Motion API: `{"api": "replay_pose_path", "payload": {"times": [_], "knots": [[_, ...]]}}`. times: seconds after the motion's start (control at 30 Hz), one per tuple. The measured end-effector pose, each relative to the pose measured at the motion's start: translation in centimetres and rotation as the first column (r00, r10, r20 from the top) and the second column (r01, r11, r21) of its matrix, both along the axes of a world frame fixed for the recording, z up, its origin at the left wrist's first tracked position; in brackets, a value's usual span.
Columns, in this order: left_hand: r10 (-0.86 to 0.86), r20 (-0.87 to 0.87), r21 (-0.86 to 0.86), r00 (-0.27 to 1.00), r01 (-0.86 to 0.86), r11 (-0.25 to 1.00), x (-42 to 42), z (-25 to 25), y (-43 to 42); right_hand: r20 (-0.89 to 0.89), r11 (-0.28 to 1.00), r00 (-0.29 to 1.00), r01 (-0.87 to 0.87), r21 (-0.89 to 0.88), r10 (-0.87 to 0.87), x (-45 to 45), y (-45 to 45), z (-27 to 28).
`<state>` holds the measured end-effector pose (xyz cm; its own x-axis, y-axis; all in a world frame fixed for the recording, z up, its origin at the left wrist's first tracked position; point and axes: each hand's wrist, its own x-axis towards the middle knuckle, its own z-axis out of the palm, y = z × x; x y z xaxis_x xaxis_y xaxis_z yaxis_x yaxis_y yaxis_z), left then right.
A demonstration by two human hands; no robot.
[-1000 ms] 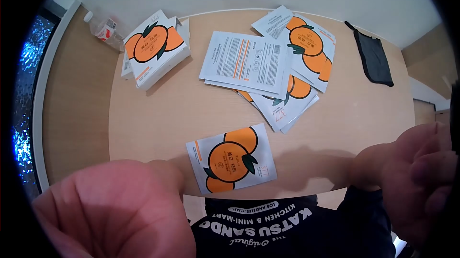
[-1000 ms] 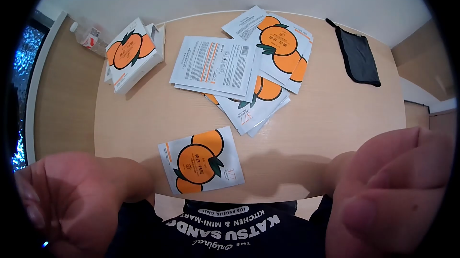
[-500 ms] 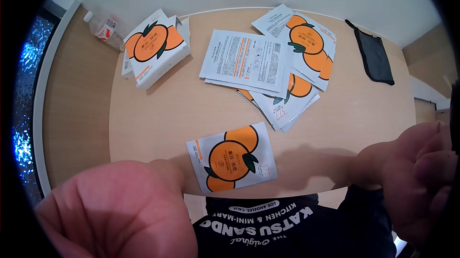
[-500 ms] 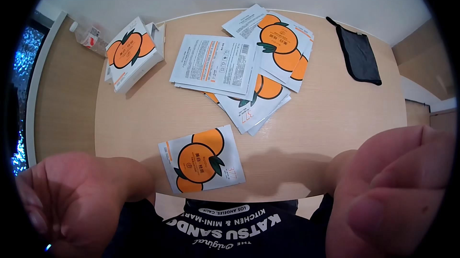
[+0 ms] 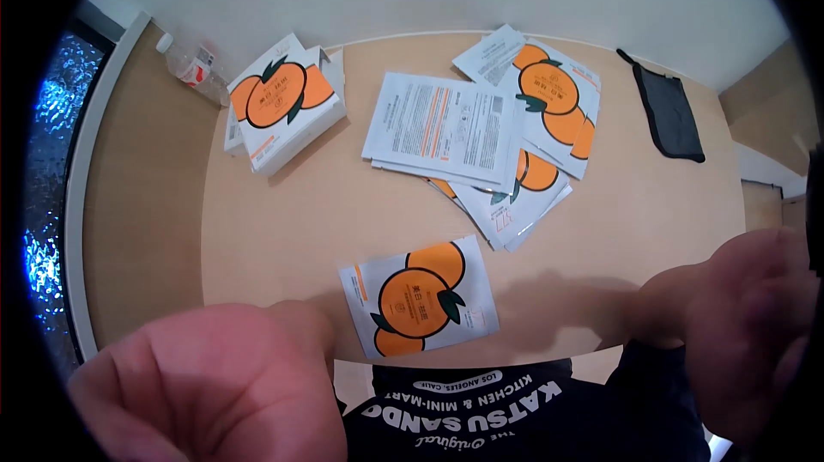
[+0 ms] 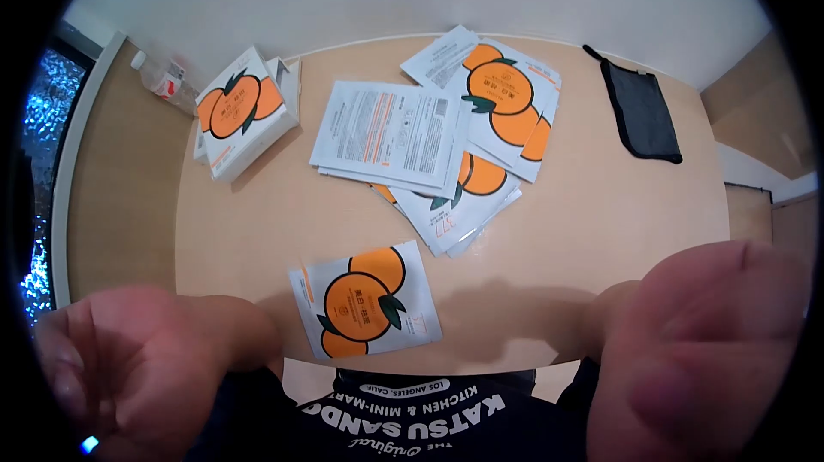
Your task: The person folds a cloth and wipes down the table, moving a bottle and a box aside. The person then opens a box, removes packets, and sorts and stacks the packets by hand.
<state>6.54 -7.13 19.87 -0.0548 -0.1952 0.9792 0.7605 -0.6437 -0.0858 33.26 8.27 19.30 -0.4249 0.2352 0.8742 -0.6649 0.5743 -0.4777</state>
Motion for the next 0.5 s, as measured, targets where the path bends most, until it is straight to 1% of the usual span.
{"api": "replay_pose_path", "payload": {"times": [0.03,0.07,0.13,0.17,0.23,0.27,0.3,0.33,0.37,0.4,0.43,0.5], "knots": [[0.053,-0.022,0.004,0.998,-0.053,0.999,0.2,0.2,-0.1,-0.002,0.999,0.999,0.044,0.002,-0.044,-0.2,0.3,0.1],[0.167,-0.059,-0.013,0.984,-0.168,0.986,0.2,0.0,0.3,0.007,0.995,0.995,0.096,0.005,-0.096,-0.5,0.6,0.0],[0.321,0.013,-0.184,0.947,-0.313,0.932,0.9,0.4,0.7,0.037,0.969,0.968,0.248,0.012,-0.249,-1.0,1.3,0.1],[0.373,0.116,-0.342,0.921,-0.316,0.885,1.9,0.7,0.7,0.064,0.942,0.94,0.335,0.021,-0.336,-1.3,1.7,0.2],[0.342,0.191,-0.606,0.92,-0.164,0.779,3.6,0.7,2.4,0.169,0.872,0.856,0.484,0.067,-0.488,-1.9,2.3,0.3],[0.243,0.185,-0.712,0.952,-0.04,0.701,3.8,-0.2,3.9,0.247,0.836,0.799,0.535,0.124,-0.548,-2.3,2.7,0.4],[0.217,0.043,-0.897,0.975,-0.058,0.439,4.0,-1.1,4.1,0.333,0.802,0.732,0.566,0.188,-0.594,-2.7,2.9,0.3],[0.148,-0.088,-0.985,0.985,-0.108,0.132,4.2,-2.5,4.0,0.442,0.784,0.649,0.54,0.306,-0.619,-3.0,3.2,0.3],[0.086,-0.319,-0.946,0.944,-0.322,0.026,3.8,-5.5,3.7,0.544,0.783,0.564,0.469,0.409,-0.622,-3.1,3.4,0.0],[0.006,-0.416,-0.896,0.909,-0.408,-0.177,3.9,-7.4,3.2,0.63,0.781,0.461,0.383,0.494,-0.625,-3.2,3.4,-0.5],[-0.093,-0.491,-0.791,0.866,-0.488,-0.369,3.9,-8.9,2.6,0.667,0.786,0.418,0.291,0.545,-0.617,-3.0,3.6,-1.3],[-0.083,-0.536,-0.777,0.84,-0.529,-0.34,4.3,-11.9,1.6,0.819,0.844,0.202,0.134,0.519,-0.536,-3.0,3.8,-2.1]]}}
